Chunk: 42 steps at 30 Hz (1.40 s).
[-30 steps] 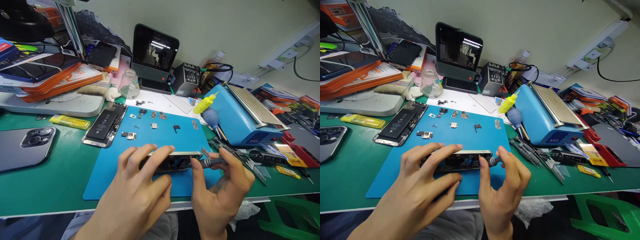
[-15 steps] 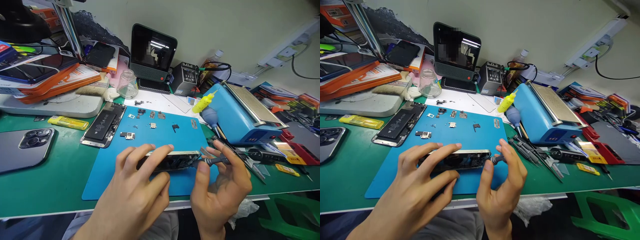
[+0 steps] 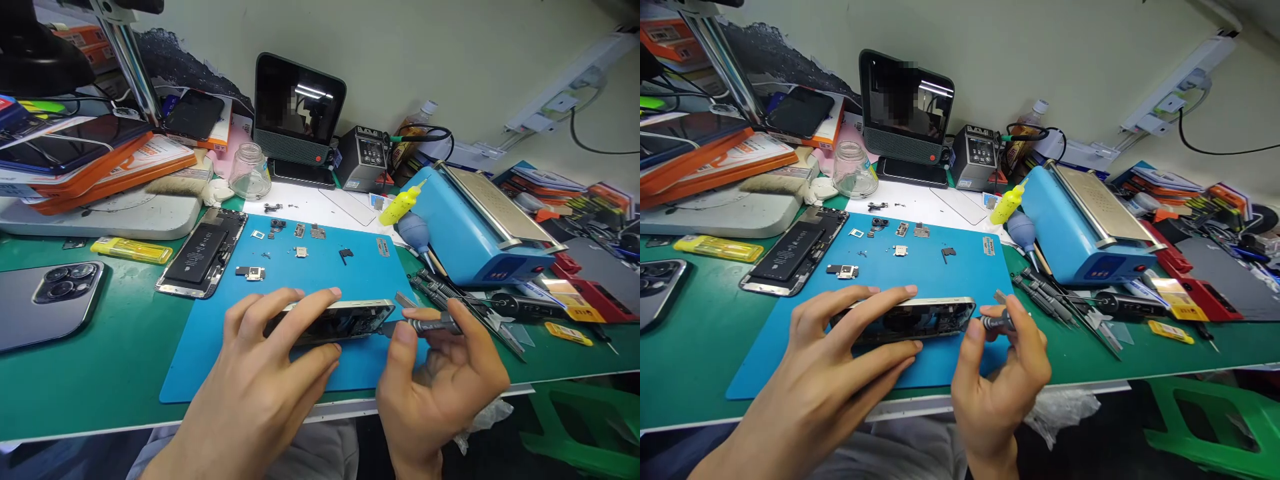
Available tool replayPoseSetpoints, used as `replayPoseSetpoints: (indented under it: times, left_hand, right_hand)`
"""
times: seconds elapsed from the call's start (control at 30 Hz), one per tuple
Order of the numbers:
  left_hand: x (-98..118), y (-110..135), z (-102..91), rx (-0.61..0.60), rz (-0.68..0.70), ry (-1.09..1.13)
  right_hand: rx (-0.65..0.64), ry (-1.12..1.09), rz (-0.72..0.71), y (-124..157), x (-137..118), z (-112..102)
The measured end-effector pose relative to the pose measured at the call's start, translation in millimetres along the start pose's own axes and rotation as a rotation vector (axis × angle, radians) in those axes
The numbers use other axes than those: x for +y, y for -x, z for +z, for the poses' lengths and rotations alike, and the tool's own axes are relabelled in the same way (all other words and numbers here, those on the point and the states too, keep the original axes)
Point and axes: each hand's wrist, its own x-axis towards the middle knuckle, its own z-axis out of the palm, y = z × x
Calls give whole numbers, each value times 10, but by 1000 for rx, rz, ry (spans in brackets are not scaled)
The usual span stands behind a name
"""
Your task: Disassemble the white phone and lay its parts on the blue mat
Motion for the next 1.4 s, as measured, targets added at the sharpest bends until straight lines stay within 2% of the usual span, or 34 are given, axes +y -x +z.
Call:
replayPoseSetpoints:
  times: [0.13,0.27,0.37,0.5,0.6,0.7,0.83,0.9,1.0,1.13,1.3,1.4]
  left_hand:
    - [-15,-6,7,0,4,9]
    - [-1,8,4,5,-11,-11]
    - [17,11,0,-4,-16,-28]
    - [18,2,7,-14,-14,-31]
    - [10,-7,25,-20,-11,-31]
    - [4,-9,28,-36,-9,-24]
    - [-36,-51,-61,-131,-21,-48]
    - [-80,-125,-143,-206,-7,-64]
    - [-163,-307,-244,-321,-14,-46]
    - [-256,-575,-234,-470,-64,10]
    - [-323,-867,-136,-455,81,-179]
    - [-413,-1107,-86,-416,108,-297]
  right_hand:
    - [39,-183,154,-10,-53,-21]
    - [-50,-379,215,-12,-43,-96]
    - [-144,-469,188,18,-2,-146]
    - [-215,-494,72,58,30,-187]
    - [-257,-503,78,65,21,-198]
    - [-147,-505,160,38,6,-184]
    - [58,-504,428,-38,-19,-154]
    - [93,-525,509,-66,-32,-151]
    - [104,-548,518,-74,-36,-162]
    - [57,-570,524,-69,-7,-172]
    - [35,-576,503,-61,27,-183]
    - [29,-587,501,-45,33,-201]
